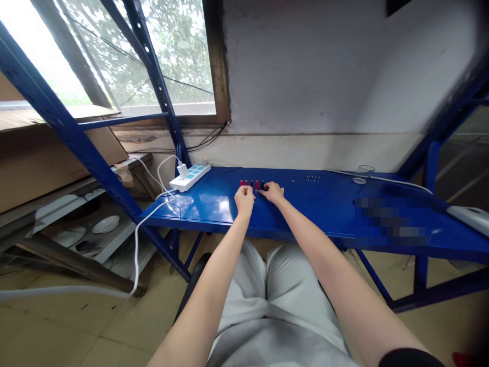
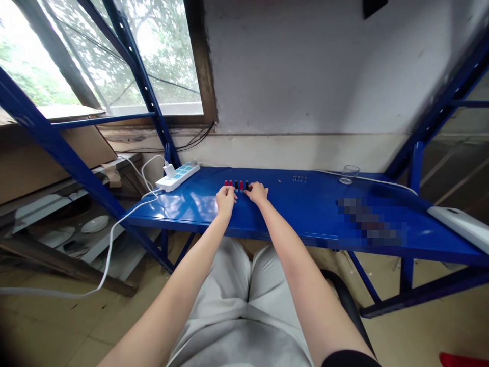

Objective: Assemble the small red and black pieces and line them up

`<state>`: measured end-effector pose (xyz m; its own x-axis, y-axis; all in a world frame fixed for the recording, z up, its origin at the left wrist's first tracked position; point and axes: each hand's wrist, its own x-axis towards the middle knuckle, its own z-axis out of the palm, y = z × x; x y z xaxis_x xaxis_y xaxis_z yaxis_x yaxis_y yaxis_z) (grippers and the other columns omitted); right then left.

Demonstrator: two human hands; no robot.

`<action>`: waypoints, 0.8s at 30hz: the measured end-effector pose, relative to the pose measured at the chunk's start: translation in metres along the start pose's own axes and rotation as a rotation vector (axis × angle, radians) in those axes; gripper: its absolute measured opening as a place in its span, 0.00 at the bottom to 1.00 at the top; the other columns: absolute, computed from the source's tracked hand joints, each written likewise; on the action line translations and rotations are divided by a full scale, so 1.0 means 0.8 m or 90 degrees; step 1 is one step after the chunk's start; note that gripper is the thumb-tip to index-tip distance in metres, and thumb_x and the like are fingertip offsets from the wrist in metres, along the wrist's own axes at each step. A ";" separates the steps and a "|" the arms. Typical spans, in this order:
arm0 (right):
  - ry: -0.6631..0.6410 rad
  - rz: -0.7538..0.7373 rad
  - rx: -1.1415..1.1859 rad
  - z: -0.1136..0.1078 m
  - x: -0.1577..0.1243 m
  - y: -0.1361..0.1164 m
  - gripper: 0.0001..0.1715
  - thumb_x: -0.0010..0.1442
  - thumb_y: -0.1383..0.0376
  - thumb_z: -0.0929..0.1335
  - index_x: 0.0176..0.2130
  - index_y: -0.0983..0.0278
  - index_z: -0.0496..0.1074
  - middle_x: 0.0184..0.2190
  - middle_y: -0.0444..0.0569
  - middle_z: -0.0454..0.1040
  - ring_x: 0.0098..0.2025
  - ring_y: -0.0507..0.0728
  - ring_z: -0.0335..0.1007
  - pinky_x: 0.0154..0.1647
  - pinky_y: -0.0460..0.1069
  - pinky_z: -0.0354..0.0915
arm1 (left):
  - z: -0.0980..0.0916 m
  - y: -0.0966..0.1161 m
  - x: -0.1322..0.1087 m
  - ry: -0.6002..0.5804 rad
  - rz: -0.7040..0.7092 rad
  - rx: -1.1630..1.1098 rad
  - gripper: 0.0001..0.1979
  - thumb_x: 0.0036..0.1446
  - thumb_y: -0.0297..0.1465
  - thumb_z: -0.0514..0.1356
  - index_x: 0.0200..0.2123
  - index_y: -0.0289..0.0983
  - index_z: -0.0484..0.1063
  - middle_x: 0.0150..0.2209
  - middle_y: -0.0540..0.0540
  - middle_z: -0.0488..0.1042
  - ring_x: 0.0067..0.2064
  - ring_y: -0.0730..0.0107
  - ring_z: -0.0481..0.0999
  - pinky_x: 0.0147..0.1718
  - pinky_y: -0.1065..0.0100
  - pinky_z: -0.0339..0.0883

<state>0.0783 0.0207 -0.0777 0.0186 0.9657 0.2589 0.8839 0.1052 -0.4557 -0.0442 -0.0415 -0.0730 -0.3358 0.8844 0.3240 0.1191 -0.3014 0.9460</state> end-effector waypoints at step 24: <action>0.229 -0.237 0.078 -0.045 -0.079 0.017 0.16 0.60 0.63 0.58 0.46 0.65 0.65 0.37 0.53 0.73 0.31 0.54 0.67 0.39 0.50 0.53 | 0.013 -0.012 0.002 -0.228 0.072 -0.071 0.12 0.51 0.34 0.58 0.38 0.34 0.69 0.30 0.44 0.73 0.24 0.74 0.72 0.20 0.74 0.64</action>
<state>0.1063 -0.0477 -0.0697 -0.1073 0.7178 0.6879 0.8004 0.4728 -0.3685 -0.0360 -0.0333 -0.0818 0.0241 0.9056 0.4234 0.0280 -0.4239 0.9053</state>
